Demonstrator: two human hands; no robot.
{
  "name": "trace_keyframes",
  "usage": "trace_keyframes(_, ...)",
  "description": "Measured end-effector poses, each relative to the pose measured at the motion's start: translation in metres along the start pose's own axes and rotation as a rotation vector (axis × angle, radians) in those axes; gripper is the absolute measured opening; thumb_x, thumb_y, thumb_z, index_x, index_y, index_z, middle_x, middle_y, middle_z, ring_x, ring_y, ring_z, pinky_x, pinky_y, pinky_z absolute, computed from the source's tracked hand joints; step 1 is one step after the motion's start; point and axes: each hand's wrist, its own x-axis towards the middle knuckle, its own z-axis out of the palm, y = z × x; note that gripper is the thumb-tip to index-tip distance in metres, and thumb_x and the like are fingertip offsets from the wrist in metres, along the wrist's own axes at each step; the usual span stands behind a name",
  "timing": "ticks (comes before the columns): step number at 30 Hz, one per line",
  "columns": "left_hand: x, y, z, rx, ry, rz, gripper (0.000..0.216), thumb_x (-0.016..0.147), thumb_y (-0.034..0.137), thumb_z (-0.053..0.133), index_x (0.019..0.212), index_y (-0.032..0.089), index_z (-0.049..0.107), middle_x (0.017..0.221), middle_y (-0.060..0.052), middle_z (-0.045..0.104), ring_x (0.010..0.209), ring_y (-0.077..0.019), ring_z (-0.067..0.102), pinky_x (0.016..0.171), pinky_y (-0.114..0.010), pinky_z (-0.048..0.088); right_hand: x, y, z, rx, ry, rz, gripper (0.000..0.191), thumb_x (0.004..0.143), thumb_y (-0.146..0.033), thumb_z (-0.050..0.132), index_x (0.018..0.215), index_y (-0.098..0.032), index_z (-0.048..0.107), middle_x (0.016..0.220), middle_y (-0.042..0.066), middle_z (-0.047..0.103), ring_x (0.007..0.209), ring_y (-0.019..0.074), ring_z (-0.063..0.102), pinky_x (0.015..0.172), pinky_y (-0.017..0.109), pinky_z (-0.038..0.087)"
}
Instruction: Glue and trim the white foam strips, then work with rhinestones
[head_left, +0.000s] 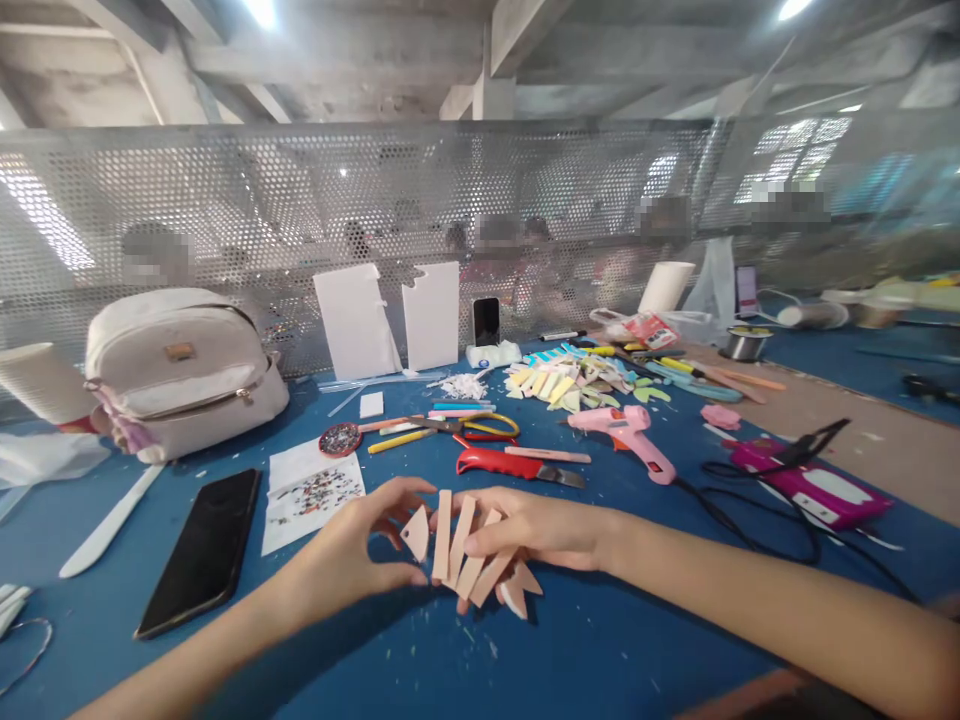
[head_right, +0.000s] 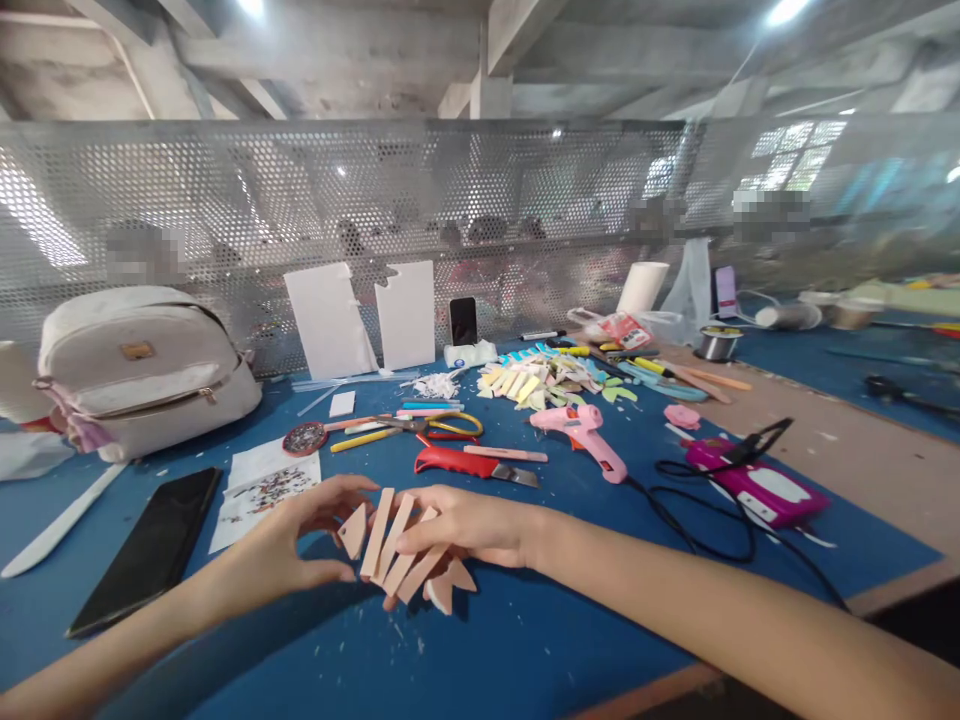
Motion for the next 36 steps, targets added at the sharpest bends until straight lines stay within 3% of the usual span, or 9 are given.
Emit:
trace_keyframes(3, -0.003, 0.003, 0.007, 0.156, 0.124, 0.030, 0.052, 0.077, 0.021, 0.076, 0.122, 0.026, 0.052, 0.107, -0.002, 0.063, 0.088, -0.0164, 0.061, 0.081, -0.032, 0.052, 0.004, -0.002, -0.006, -0.024, -0.004, 0.034, 0.051, 0.078, -0.032, 0.078, 0.121, -0.013, 0.058, 0.102, 0.013, 0.071, 0.076, 0.0227, 0.076, 0.049, 0.018, 0.054)
trace_keyframes(9, 0.001, -0.003, 0.006, 0.260, 0.159, 0.102, 0.032, 0.084, 0.019, 0.069, 0.113, 0.026, 0.058, 0.097, 0.000, 0.060, 0.084, -0.0145, 0.058, 0.077, -0.027, 0.049, 0.009, -0.005, -0.015, 0.004, -0.045, 0.041, 0.039, 0.083, -0.029, 0.073, 0.116, -0.011, 0.062, 0.098, 0.013, 0.074, 0.075, 0.0180, 0.075, 0.060, 0.018, 0.055)
trace_keyframes(12, 0.002, -0.010, 0.006, 0.272, 0.153, 0.121, 0.040, 0.085, 0.014, 0.067, 0.119, 0.029, 0.056, 0.105, -0.001, 0.061, 0.090, -0.0157, 0.060, 0.082, -0.027, 0.050, 0.010, -0.007, -0.016, 0.037, -0.065, 0.059, 0.035, 0.085, -0.028, 0.071, 0.113, -0.010, 0.063, 0.094, 0.013, 0.075, 0.074, 0.0173, 0.075, 0.062, 0.019, 0.056)
trace_keyframes(16, 0.000, -0.014, 0.011, 0.258, 0.130, 0.132, 0.069, 0.080, 0.012, 0.072, 0.137, 0.038, 0.042, 0.129, -0.003, 0.055, 0.115, -0.0202, 0.057, 0.099, -0.031, 0.046, 0.011, -0.005, -0.016, 0.046, -0.028, 0.084, 0.035, 0.082, -0.029, 0.072, 0.109, -0.008, 0.066, 0.090, 0.013, 0.075, 0.075, 0.0173, 0.075, 0.061, 0.018, 0.056)
trace_keyframes(18, 0.000, -0.012, 0.012, 0.251, 0.116, 0.121, 0.070, 0.079, 0.011, 0.073, 0.136, 0.039, 0.043, 0.132, -0.003, 0.054, 0.122, -0.0210, 0.054, 0.103, -0.031, 0.044, 0.011, -0.004, -0.017, 0.030, 0.002, 0.100, 0.037, 0.079, -0.029, 0.073, 0.109, -0.008, 0.067, 0.092, 0.013, 0.075, 0.075, 0.0171, 0.075, 0.060, 0.017, 0.055)
trace_keyframes(24, 0.004, -0.008, 0.002, 0.187, 0.126, 0.151, 0.034, 0.085, 0.018, 0.069, 0.116, 0.031, 0.061, 0.108, -0.002, 0.063, 0.096, -0.0176, 0.062, 0.086, -0.027, 0.050, 0.011, -0.009, -0.017, 0.058, -0.060, 0.146, 0.041, 0.079, -0.032, 0.074, 0.112, -0.008, 0.066, 0.093, 0.014, 0.075, 0.073, 0.0176, 0.074, 0.055, 0.017, 0.055)
trace_keyframes(30, 0.002, -0.010, 0.002, 0.149, 0.089, 0.097, 0.056, 0.075, 0.038, 0.082, 0.125, 0.032, 0.058, 0.114, -0.005, 0.065, 0.100, -0.0234, 0.062, 0.089, -0.034, 0.052, 0.013, -0.011, -0.016, 0.049, -0.051, 0.159, 0.042, 0.079, -0.030, 0.074, 0.114, -0.009, 0.066, 0.090, 0.012, 0.075, 0.072, 0.0171, 0.074, 0.055, 0.018, 0.055)
trace_keyframes(36, -0.008, -0.025, 0.009, 0.121, 0.152, 0.093, 0.056, 0.077, 0.027, 0.080, 0.127, 0.036, 0.055, 0.114, -0.001, 0.066, 0.100, -0.0200, 0.064, 0.090, -0.029, 0.051, 0.021, -0.001, -0.019, 0.040, -0.024, 0.210, 0.036, 0.075, -0.031, 0.075, 0.102, -0.009, 0.067, 0.085, 0.011, 0.076, 0.066, 0.0169, 0.073, 0.052, 0.017, 0.054)
